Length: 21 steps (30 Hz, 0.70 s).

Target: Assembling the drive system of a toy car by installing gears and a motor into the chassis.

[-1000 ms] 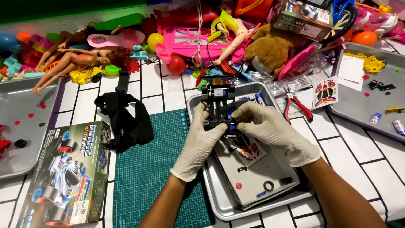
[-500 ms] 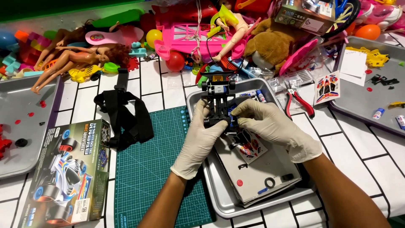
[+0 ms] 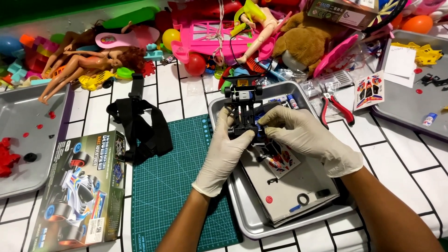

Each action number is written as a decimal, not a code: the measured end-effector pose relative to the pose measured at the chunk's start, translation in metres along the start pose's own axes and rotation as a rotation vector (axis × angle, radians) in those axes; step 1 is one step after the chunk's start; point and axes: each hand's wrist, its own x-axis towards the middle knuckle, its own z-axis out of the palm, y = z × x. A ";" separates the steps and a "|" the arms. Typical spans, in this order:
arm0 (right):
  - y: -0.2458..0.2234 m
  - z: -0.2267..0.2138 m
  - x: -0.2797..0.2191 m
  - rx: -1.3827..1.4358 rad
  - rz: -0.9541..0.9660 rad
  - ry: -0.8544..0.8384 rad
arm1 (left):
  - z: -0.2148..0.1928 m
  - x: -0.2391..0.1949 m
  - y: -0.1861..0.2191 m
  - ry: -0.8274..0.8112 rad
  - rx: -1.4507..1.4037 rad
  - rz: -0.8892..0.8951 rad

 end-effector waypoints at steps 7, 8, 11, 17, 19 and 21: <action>-0.011 0.001 -0.003 -0.009 0.010 0.019 | 0.001 0.000 -0.003 0.005 0.012 0.023; -0.009 0.002 -0.004 -0.007 0.010 0.018 | 0.001 0.000 -0.003 0.006 0.013 0.022; -0.006 0.003 -0.003 -0.035 -0.009 0.031 | 0.001 0.000 -0.003 0.006 0.022 0.028; -0.006 0.001 -0.004 -0.068 -0.032 0.023 | 0.000 0.001 -0.004 0.000 0.068 0.052; -0.008 -0.002 -0.004 -0.106 -0.063 0.029 | 0.000 0.000 -0.004 -0.009 0.073 0.064; -0.003 0.000 -0.004 -0.102 -0.083 0.034 | 0.001 0.001 -0.005 -0.012 0.073 0.067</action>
